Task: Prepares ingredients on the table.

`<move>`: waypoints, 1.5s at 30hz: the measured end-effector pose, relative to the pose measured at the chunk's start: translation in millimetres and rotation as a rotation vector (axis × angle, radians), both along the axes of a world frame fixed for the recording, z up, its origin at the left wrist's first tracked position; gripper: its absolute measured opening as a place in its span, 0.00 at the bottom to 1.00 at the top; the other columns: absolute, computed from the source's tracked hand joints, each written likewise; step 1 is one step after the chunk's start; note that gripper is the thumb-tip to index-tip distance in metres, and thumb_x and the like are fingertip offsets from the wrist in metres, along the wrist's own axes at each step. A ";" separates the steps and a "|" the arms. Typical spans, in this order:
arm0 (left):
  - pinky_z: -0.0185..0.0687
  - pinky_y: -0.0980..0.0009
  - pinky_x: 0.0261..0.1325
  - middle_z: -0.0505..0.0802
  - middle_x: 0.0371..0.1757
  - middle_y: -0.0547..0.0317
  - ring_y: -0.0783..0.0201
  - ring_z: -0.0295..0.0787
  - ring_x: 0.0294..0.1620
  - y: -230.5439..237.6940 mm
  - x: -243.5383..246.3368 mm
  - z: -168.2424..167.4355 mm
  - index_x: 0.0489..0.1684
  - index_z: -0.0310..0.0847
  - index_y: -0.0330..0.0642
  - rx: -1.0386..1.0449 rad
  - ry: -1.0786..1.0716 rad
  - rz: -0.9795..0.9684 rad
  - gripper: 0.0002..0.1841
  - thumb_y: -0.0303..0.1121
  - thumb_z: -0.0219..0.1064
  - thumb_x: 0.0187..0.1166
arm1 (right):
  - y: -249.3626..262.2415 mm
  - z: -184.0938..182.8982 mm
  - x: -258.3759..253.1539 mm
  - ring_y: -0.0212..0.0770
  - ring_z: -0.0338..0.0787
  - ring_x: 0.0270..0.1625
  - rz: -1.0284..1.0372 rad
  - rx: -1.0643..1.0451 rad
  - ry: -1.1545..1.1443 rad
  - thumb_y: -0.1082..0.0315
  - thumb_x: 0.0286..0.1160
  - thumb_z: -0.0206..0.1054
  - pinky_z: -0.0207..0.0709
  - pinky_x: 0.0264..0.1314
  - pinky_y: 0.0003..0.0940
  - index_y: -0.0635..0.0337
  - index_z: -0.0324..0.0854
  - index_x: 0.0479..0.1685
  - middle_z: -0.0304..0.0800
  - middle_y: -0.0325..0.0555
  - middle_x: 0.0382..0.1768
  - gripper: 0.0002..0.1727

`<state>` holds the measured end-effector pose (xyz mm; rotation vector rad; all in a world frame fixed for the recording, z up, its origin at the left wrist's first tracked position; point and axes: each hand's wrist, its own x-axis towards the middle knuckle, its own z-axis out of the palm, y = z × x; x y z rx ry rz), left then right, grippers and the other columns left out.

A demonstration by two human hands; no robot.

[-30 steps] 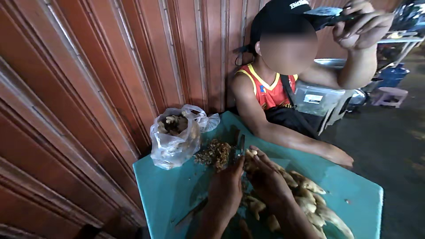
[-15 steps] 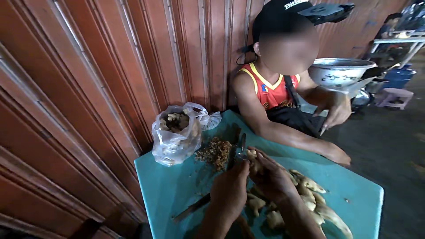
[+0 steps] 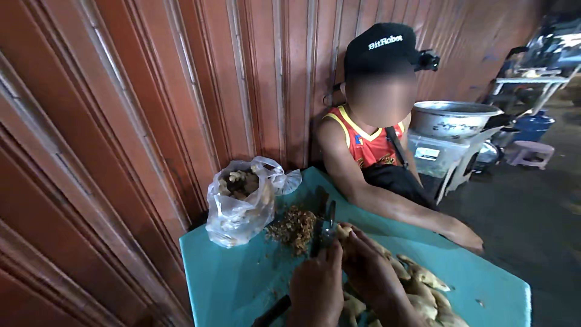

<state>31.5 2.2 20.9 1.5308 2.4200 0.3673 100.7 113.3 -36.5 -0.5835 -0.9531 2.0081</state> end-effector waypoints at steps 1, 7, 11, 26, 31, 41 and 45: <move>0.89 0.46 0.49 0.90 0.67 0.45 0.41 0.94 0.52 0.1 0.8 -2.6 0.92 0.61 0.55 0.026 0.009 0.012 0.32 0.23 0.54 0.87 | -2.3 0.0 -1.1 0.30 0.79 0.21 -0.019 0.016 0.003 0.70 0.91 0.45 0.77 0.23 0.24 0.61 0.72 0.64 0.79 0.39 0.26 0.14; 0.89 0.48 0.47 0.92 0.63 0.43 0.41 0.94 0.49 3.5 3.5 -18.9 0.90 0.66 0.52 0.118 0.075 0.067 0.33 0.21 0.57 0.82 | -15.6 1.7 -6.5 0.30 0.80 0.22 -0.090 -0.099 -0.014 0.70 0.92 0.46 0.78 0.25 0.25 0.61 0.72 0.60 0.79 0.39 0.27 0.11; 0.88 0.46 0.55 0.87 0.71 0.43 0.39 0.93 0.56 5.6 4.4 -12.9 0.94 0.59 0.56 -0.006 0.001 0.137 0.36 0.20 0.56 0.83 | -29.0 1.6 -14.7 0.30 0.81 0.24 -0.175 -0.162 -0.047 0.70 0.91 0.49 0.78 0.26 0.26 0.62 0.69 0.60 0.80 0.40 0.28 0.09; 0.87 0.46 0.56 0.89 0.66 0.43 0.40 0.92 0.58 9.6 -4.9 -5.5 0.96 0.50 0.60 -0.158 -0.038 0.071 0.34 0.24 0.52 0.89 | -13.6 2.6 -4.3 0.29 0.75 0.19 -0.043 -0.039 -0.127 0.71 0.91 0.48 0.71 0.19 0.23 0.63 0.70 0.60 0.77 0.39 0.25 0.10; 0.88 0.48 0.52 0.89 0.68 0.46 0.43 0.93 0.54 11.5 -4.2 -21.9 0.93 0.59 0.62 -0.027 -0.015 0.195 0.35 0.24 0.56 0.85 | -36.6 -0.9 -23.8 0.32 0.79 0.20 -0.173 -0.275 -0.047 0.68 0.92 0.49 0.77 0.23 0.25 0.64 0.67 0.61 0.78 0.42 0.25 0.10; 0.87 0.44 0.54 0.92 0.52 0.40 0.38 0.93 0.52 8.8 -17.8 -11.3 0.93 0.55 0.53 -0.143 -0.051 0.021 0.28 0.30 0.52 0.93 | -7.1 -2.9 -5.7 0.30 0.78 0.18 0.075 -0.215 -0.158 0.66 0.93 0.48 0.73 0.18 0.22 0.62 0.73 0.54 0.79 0.41 0.24 0.11; 0.87 0.47 0.56 0.90 0.64 0.45 0.42 0.92 0.56 11.5 -13.5 -19.8 0.91 0.61 0.59 -0.101 -0.030 0.085 0.32 0.24 0.54 0.87 | -15.0 -6.5 -9.9 0.29 0.75 0.17 0.055 -0.269 -0.178 0.63 0.94 0.46 0.71 0.17 0.21 0.61 0.73 0.50 0.78 0.41 0.23 0.13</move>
